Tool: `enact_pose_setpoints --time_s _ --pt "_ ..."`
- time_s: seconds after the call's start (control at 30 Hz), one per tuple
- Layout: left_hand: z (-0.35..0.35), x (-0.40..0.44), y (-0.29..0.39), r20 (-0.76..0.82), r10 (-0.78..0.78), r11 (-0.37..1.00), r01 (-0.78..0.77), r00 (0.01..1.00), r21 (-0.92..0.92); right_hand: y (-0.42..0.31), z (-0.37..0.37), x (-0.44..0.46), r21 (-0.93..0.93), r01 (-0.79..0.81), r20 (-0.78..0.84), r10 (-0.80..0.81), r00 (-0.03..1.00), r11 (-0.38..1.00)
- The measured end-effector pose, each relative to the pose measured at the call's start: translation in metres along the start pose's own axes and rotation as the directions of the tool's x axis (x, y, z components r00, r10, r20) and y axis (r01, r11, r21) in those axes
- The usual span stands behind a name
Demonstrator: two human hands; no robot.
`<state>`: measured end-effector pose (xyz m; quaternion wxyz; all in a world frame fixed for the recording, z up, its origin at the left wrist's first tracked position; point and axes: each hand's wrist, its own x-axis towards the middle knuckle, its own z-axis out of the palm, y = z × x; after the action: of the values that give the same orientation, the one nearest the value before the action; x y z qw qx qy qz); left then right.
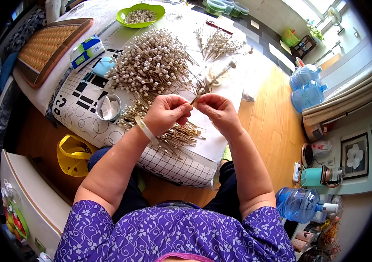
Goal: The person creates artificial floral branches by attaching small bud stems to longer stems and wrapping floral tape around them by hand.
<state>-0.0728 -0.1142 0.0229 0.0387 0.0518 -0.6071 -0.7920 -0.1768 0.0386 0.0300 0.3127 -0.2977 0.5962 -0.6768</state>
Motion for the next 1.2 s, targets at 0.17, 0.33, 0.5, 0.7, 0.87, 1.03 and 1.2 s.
enact_pose_setpoints --time_s 0.17,0.33,0.5,0.7,0.87,1.03,1.2 --pt "-0.001 0.0 -0.004 0.03 -0.008 0.999 0.01 1.0 -0.051 0.003 0.004 0.004 0.019 0.09 -0.071 -0.088 0.994 0.996" --pt "0.002 0.0 -0.003 0.018 -0.045 0.996 0.046 0.999 -0.073 0.011 0.011 0.004 0.143 0.134 -0.129 -0.115 0.985 0.981" --pt "0.002 0.002 -0.005 -0.004 -0.004 0.998 0.003 1.0 -0.056 0.005 0.018 -0.002 0.17 0.063 -0.159 -0.036 0.987 0.983" --pt "0.001 0.002 -0.005 -0.038 -0.002 0.999 0.0 0.999 -0.052 0.007 0.02 -0.002 0.228 0.099 -0.176 -0.059 0.983 0.969" --pt "0.003 0.002 -0.004 -0.074 -0.012 0.993 0.003 0.997 -0.117 0.009 0.021 0.0 0.213 0.115 -0.193 -0.073 0.979 0.97" --pt "0.007 0.003 -0.006 -0.153 0.071 0.988 -0.091 0.986 -0.125 0.008 0.022 0.0 0.22 0.133 -0.209 -0.086 0.974 0.966" --pt "0.007 0.004 -0.011 -0.15 0.178 0.978 -0.191 0.973 -0.082 0.003 0.025 -0.001 0.206 0.149 -0.246 -0.096 0.964 0.967"
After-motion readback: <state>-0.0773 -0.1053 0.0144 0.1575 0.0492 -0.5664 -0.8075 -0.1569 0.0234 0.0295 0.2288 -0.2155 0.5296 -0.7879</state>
